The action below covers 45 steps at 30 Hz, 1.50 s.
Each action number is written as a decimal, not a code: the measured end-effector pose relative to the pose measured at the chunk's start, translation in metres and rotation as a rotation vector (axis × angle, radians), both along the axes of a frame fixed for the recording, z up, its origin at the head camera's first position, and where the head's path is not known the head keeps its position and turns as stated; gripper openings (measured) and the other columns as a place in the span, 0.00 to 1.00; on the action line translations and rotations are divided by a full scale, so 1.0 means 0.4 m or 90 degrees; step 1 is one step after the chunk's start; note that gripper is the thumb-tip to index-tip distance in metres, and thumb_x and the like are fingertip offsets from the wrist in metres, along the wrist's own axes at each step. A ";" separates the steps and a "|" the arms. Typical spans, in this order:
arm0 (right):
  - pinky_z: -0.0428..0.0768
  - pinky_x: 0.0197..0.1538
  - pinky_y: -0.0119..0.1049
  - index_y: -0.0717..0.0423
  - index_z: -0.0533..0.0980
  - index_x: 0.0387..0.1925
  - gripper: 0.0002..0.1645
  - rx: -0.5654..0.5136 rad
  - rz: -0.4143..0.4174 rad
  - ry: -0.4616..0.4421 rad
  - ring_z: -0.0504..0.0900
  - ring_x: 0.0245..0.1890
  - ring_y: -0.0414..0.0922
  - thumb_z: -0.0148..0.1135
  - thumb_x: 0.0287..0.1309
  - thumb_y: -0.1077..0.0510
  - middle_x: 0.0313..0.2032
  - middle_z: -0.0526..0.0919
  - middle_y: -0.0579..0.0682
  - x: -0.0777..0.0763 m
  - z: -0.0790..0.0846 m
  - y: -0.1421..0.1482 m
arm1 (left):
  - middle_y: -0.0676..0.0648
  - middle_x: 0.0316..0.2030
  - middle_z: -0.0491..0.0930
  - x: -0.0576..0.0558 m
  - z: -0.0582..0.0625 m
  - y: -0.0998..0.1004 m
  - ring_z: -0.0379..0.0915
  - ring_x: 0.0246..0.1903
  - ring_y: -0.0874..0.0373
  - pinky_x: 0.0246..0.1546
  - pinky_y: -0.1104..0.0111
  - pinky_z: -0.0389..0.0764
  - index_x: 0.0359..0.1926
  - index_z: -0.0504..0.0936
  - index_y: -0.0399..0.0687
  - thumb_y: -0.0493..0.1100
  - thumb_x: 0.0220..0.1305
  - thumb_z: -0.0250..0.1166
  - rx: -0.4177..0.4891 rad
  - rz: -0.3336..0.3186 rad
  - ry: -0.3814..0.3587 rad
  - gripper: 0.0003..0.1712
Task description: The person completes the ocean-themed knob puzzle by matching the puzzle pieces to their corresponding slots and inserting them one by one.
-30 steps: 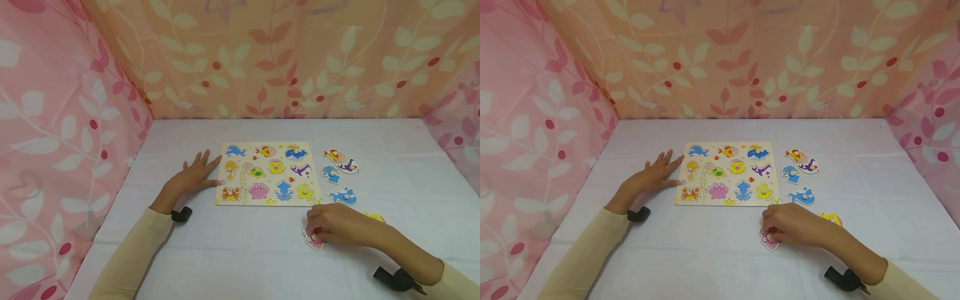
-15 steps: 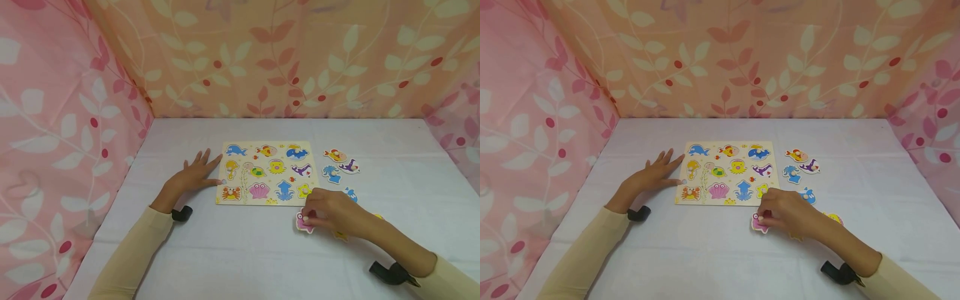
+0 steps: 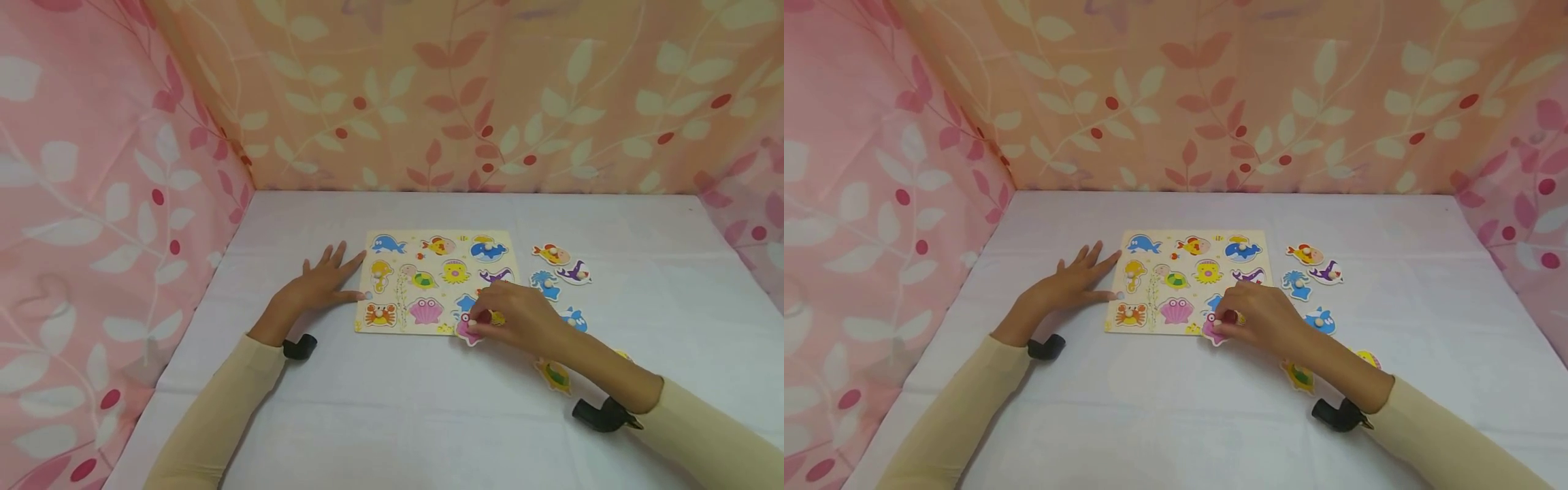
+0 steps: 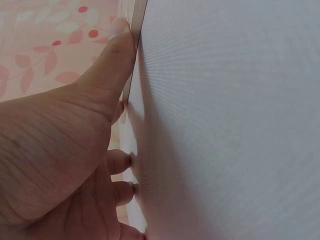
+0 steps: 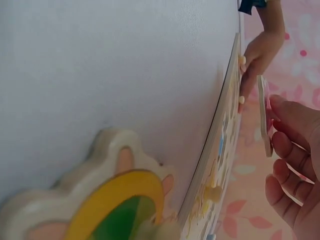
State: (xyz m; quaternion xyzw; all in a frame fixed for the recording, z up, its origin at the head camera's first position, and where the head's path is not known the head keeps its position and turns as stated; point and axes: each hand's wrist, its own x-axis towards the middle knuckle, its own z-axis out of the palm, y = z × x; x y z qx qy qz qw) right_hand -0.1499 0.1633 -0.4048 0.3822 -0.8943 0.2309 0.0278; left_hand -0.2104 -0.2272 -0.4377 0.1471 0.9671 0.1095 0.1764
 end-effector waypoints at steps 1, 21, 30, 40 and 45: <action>0.82 0.40 0.36 0.43 0.87 0.36 0.11 0.001 -0.003 -0.003 0.80 0.40 0.38 0.79 0.51 0.47 0.33 0.84 0.35 -0.004 -0.001 -0.006 | 0.40 0.80 0.29 0.000 0.001 0.001 0.21 0.78 0.38 0.68 0.28 0.35 0.81 0.42 0.68 0.74 0.62 0.61 0.000 0.001 -0.002 0.56; 0.74 0.31 0.33 0.45 0.87 0.33 0.12 0.053 0.006 -0.037 0.73 0.30 0.37 0.78 0.53 0.44 0.25 0.79 0.34 -0.083 -0.010 -0.142 | 0.41 0.81 0.29 0.001 0.002 0.000 0.21 0.78 0.38 0.68 0.28 0.35 0.81 0.42 0.69 0.72 0.63 0.62 0.004 0.004 0.000 0.56; 0.73 0.30 0.34 0.47 0.87 0.33 0.13 0.073 -0.012 -0.059 0.72 0.29 0.38 0.78 0.53 0.44 0.22 0.77 0.35 -0.098 -0.012 -0.190 | 0.40 0.81 0.30 0.001 0.005 0.002 0.22 0.78 0.37 0.67 0.28 0.35 0.81 0.42 0.69 0.73 0.62 0.62 0.001 0.005 0.001 0.57; 0.74 0.32 0.35 0.47 0.87 0.35 0.14 0.081 -0.034 -0.088 0.73 0.29 0.39 0.77 0.54 0.43 0.21 0.77 0.35 -0.108 -0.029 -0.214 | 0.41 0.81 0.30 0.002 0.006 0.001 0.21 0.78 0.39 0.68 0.28 0.35 0.82 0.42 0.68 0.73 0.63 0.62 -0.001 0.004 -0.002 0.56; 0.74 0.34 0.35 0.48 0.88 0.35 0.14 0.086 -0.039 -0.093 0.74 0.29 0.38 0.77 0.54 0.43 0.22 0.78 0.35 -0.110 -0.037 -0.222 | 0.41 0.81 0.30 0.002 0.007 0.002 0.21 0.78 0.39 0.68 0.29 0.35 0.81 0.41 0.69 0.73 0.62 0.62 -0.005 0.007 -0.003 0.57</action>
